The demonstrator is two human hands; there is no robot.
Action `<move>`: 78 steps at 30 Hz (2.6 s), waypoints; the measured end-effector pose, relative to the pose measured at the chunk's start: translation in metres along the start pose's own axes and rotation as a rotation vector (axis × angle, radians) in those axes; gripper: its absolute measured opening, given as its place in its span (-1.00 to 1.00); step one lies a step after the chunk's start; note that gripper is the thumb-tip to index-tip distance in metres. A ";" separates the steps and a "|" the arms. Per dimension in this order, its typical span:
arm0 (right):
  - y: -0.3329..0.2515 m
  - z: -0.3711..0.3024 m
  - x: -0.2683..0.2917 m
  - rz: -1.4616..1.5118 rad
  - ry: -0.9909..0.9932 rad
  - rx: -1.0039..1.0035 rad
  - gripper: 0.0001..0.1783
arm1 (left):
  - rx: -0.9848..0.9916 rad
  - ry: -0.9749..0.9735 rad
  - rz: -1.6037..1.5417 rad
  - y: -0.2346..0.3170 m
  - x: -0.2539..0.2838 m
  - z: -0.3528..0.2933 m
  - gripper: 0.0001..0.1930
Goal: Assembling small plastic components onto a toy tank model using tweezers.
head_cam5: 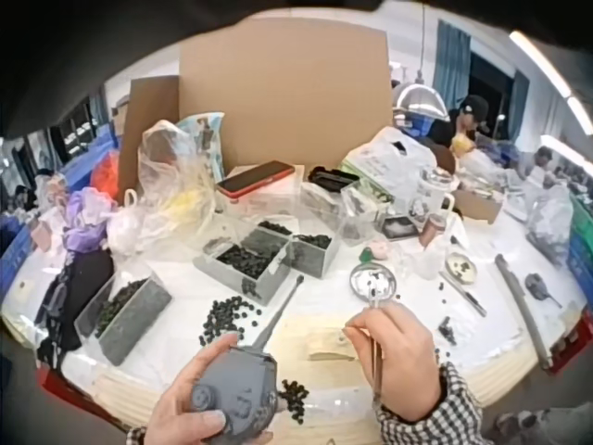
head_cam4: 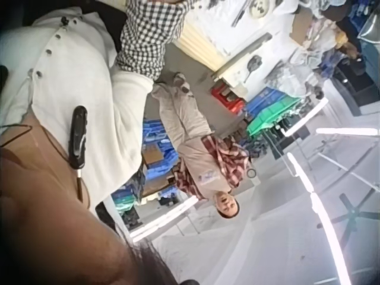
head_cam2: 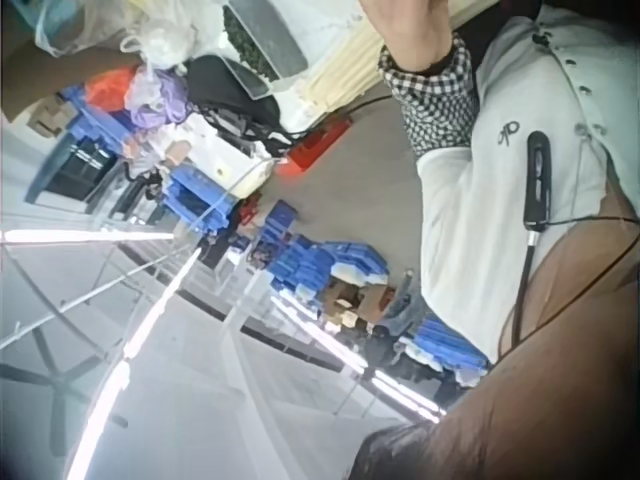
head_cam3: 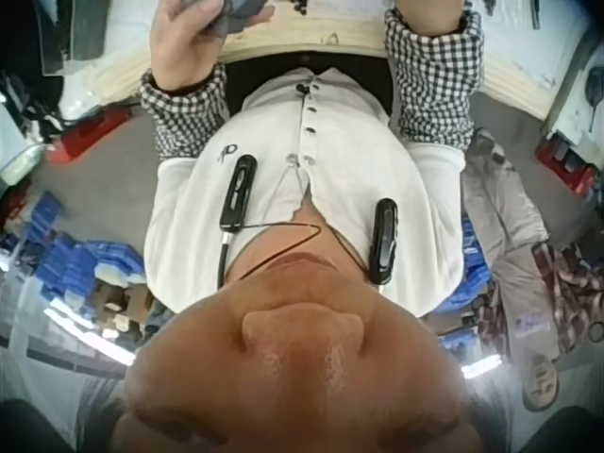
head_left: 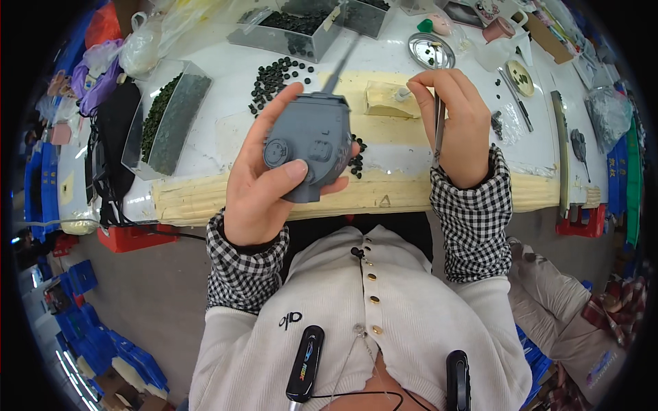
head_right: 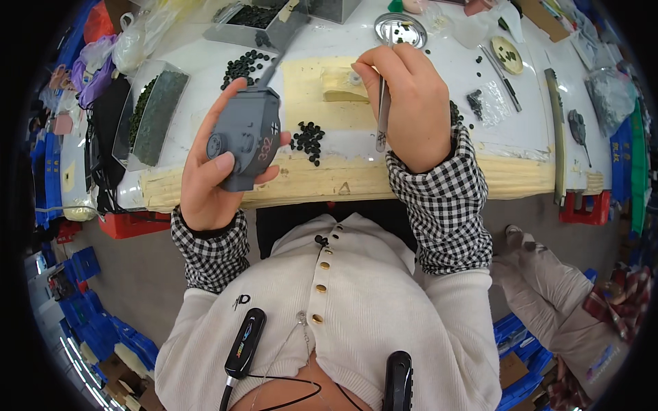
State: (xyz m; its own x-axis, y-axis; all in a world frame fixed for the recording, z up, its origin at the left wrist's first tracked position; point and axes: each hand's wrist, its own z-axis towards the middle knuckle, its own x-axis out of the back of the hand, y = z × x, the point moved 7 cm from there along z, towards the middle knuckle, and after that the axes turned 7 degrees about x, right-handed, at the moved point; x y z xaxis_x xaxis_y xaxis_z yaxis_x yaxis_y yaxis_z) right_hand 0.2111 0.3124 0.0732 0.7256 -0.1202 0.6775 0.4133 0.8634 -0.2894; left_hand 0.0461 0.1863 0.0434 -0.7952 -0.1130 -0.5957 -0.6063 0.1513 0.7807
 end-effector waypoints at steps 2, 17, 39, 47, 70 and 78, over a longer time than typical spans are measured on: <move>-0.001 0.000 -0.001 -0.010 -0.037 -0.014 -0.85 | 0.092 -0.146 -0.133 0.003 0.005 0.003 -0.07; -0.005 -0.001 0.004 0.044 -0.029 -0.018 -0.76 | 0.146 -0.426 -0.294 0.018 0.024 0.021 -0.15; -0.004 -0.004 0.012 0.056 -0.004 -0.032 -0.78 | 0.118 -0.374 -0.228 0.020 0.021 0.023 -0.25; -0.004 -0.005 0.013 0.048 -0.007 -0.051 -0.77 | 0.097 -0.378 -0.286 0.021 0.021 0.022 -0.35; 0.023 -0.079 0.015 0.554 -0.278 -0.498 -0.85 | -0.163 0.013 0.083 0.009 -0.005 0.004 0.03; 0.022 -0.076 0.011 0.522 -0.314 -0.421 -0.84 | -0.098 0.128 0.052 -0.005 -0.014 0.002 0.05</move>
State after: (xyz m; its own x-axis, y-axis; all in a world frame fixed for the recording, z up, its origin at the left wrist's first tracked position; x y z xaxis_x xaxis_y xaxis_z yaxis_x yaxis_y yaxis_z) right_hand 0.2694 0.2926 0.0228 0.7202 0.4547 0.5239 0.2790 0.5015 -0.8189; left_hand 0.0605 0.1895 0.0474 -0.8154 -0.2322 -0.5302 -0.5569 0.0647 0.8281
